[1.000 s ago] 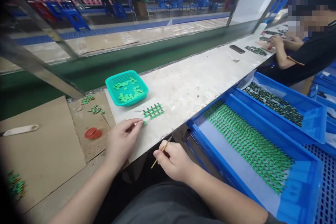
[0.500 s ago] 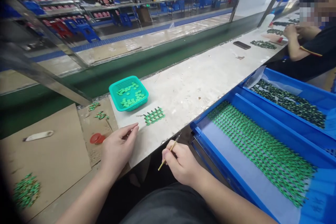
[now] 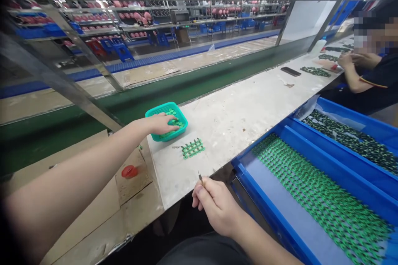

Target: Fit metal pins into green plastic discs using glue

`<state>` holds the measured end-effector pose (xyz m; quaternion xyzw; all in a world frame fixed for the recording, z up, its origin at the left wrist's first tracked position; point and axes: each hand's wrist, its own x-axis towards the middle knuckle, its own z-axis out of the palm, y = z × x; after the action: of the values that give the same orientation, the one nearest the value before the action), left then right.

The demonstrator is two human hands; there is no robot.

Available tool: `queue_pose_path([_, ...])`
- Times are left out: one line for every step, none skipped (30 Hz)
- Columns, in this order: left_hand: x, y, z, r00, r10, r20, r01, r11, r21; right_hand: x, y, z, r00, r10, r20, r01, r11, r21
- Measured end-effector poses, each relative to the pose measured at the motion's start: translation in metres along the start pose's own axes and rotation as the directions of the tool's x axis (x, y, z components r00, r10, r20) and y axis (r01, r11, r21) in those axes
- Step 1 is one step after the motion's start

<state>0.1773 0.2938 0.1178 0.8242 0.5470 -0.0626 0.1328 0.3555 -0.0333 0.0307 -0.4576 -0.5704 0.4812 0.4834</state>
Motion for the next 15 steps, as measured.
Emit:
queue_pose_path([0.003, 0.001, 0.004, 1.000, 0.000, 0.025, 0.000, 1.000, 0.013, -0.001, 0.001, -0.002, 1.000, 0.007, -0.012, -0.007, 1.000, -0.001])
queue_pose_path([0.005, 0.001, 0.009, 0.999, 0.003, 0.042, -0.004, 1.000, 0.023, -0.001, 0.002, -0.003, 1.000, 0.016, -0.026, -0.016, 1.000, -0.001])
queue_pose_path([0.004, 0.000, 0.015, 0.999, 0.007, 0.051, -0.008, 1.000, 0.030, -0.002, 0.004, -0.005, 0.999, 0.024, -0.040, -0.024, 1.000, -0.002])
queue_pose_path([0.001, 0.000, 0.021, 0.998, 0.014, 0.054, -0.016, 0.999, 0.035, -0.002, 0.006, -0.006, 0.998, 0.030, -0.051, -0.030, 1.000, -0.004])
queue_pose_path([-0.002, -0.001, 0.028, 0.998, 0.026, 0.050, -0.028, 0.999, 0.038, -0.001, 0.007, -0.006, 0.998, 0.034, -0.059, -0.034, 0.999, -0.006])
queue_pose_path([-0.006, -0.001, 0.034, 0.998, 0.041, 0.040, -0.043, 0.998, 0.039, -0.001, 0.008, -0.006, 0.998, 0.036, -0.061, -0.036, 0.999, -0.009])
queue_pose_path([-0.010, -0.001, 0.040, 0.998, 0.062, 0.028, -0.063, 0.997, 0.036, 0.001, 0.009, -0.006, 0.998, 0.037, -0.058, -0.038, 0.999, -0.010])
queue_pose_path([-0.014, -0.001, 0.046, 0.996, 0.087, 0.017, -0.087, 0.996, 0.030, 0.002, 0.009, -0.006, 0.998, 0.039, -0.053, -0.039, 0.999, -0.011])
queue_pose_path([-0.016, 0.000, 0.050, 0.994, 0.110, 0.011, -0.110, 0.994, 0.020, 0.004, 0.010, -0.006, 0.998, 0.040, -0.047, -0.041, 0.999, -0.010])
queue_pose_path([-0.018, 0.000, 0.054, 0.992, 0.129, 0.012, -0.129, 0.992, 0.008, 0.005, 0.010, -0.005, 0.998, 0.043, -0.042, -0.044, 0.999, -0.011])
queue_pose_path([-0.018, 0.001, 0.056, 0.989, 0.144, 0.019, -0.143, 0.990, -0.006, 0.007, 0.010, -0.005, 0.998, 0.047, -0.038, -0.048, 0.999, -0.015])
queue_pose_path([-0.018, 0.001, 0.057, 0.987, 0.155, 0.029, -0.155, 0.988, -0.021, 0.008, 0.009, -0.004, 0.998, 0.052, -0.036, -0.053, 0.998, -0.021])
queue_pose_path([-0.016, 0.001, 0.058, 0.986, 0.163, 0.036, -0.162, 0.986, -0.034, 0.009, 0.009, -0.004, 0.998, 0.056, -0.034, -0.057, 0.998, -0.029])
queue_pose_path([-0.015, 0.001, 0.058, 0.985, 0.168, 0.039, -0.167, 0.985, -0.045, 0.010, 0.009, -0.003, 0.998, 0.060, -0.031, -0.061, 0.997, -0.037])
queue_pose_path([-0.013, 0.001, 0.057, 0.985, 0.170, 0.035, -0.168, 0.984, -0.052, 0.011, 0.009, -0.003, 0.998, 0.064, -0.028, -0.065, 0.997, -0.045])
